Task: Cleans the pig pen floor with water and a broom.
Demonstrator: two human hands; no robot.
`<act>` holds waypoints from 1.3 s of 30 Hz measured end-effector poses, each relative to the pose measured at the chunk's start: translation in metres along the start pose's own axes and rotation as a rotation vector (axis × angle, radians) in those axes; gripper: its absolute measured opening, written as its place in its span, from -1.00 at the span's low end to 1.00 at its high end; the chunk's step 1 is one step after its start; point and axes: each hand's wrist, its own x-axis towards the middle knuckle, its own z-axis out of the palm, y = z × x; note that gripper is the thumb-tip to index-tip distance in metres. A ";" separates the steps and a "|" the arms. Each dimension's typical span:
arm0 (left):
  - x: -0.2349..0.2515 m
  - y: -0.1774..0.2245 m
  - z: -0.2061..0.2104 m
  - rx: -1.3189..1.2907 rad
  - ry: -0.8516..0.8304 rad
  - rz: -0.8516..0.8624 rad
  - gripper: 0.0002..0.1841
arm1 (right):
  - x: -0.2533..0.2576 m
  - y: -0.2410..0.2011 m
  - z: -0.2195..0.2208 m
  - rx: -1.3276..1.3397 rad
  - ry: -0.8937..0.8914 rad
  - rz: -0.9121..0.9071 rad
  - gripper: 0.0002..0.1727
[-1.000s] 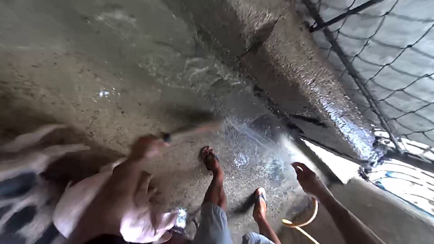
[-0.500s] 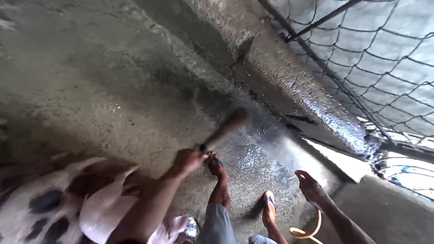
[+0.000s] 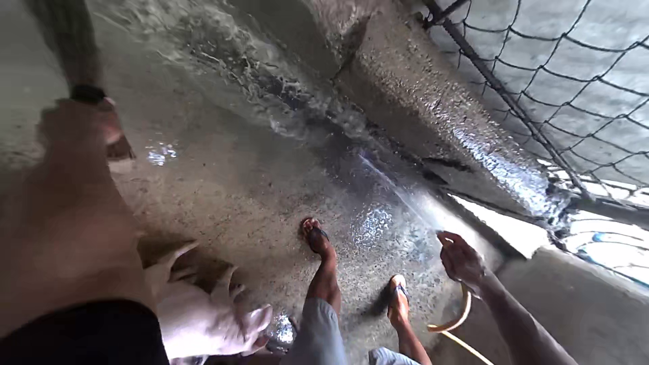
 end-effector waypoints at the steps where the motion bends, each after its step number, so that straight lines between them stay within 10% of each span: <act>1: -0.077 0.018 -0.042 -0.043 -0.121 -0.037 -0.26 | 0.005 -0.009 0.010 -0.040 -0.007 -0.006 -0.55; 3: -0.181 0.053 -0.110 0.076 -0.660 -0.127 -0.35 | 0.018 -0.021 0.027 -0.159 -0.017 -0.018 -0.54; 5: -0.235 -0.021 0.012 0.056 -0.194 0.542 -0.28 | 0.024 -0.024 0.037 -0.268 -0.038 -0.020 -0.54; 8: -0.285 0.004 0.087 0.258 -0.802 0.663 -0.23 | 0.023 -0.025 0.048 -0.352 -0.047 0.001 -0.54; 11: -0.337 0.059 0.156 0.259 -0.904 0.891 -0.26 | 0.015 -0.016 0.053 -0.369 -0.029 0.065 -0.55; 15: -0.261 0.121 0.150 0.023 -0.875 0.673 -0.40 | 0.007 0.000 0.051 -0.372 0.000 0.132 -0.56; 19: -0.088 0.062 0.119 0.115 -0.414 0.392 -0.32 | -0.008 0.008 0.021 -0.284 -0.011 0.080 -0.52; 22: -0.044 0.036 0.034 0.088 -0.260 0.076 -0.14 | -0.017 -0.003 0.020 -0.109 -0.042 0.026 -0.48; 27: -0.159 0.005 -0.001 -0.042 -0.392 0.141 -0.16 | -0.018 -0.036 0.044 0.057 -0.179 0.079 -0.49; 33: -0.343 -0.006 0.144 0.323 -0.926 0.758 -0.22 | 0.009 -0.024 0.069 -0.610 -0.380 0.074 -0.53; 35: -0.339 -0.020 0.164 0.322 -0.963 0.798 -0.28 | 0.020 -0.019 0.072 -0.760 -0.442 0.040 -0.51; 39: -0.207 -0.085 0.048 0.265 -0.855 0.418 -0.54 | 0.038 -0.029 0.067 -0.797 -0.351 0.051 -0.53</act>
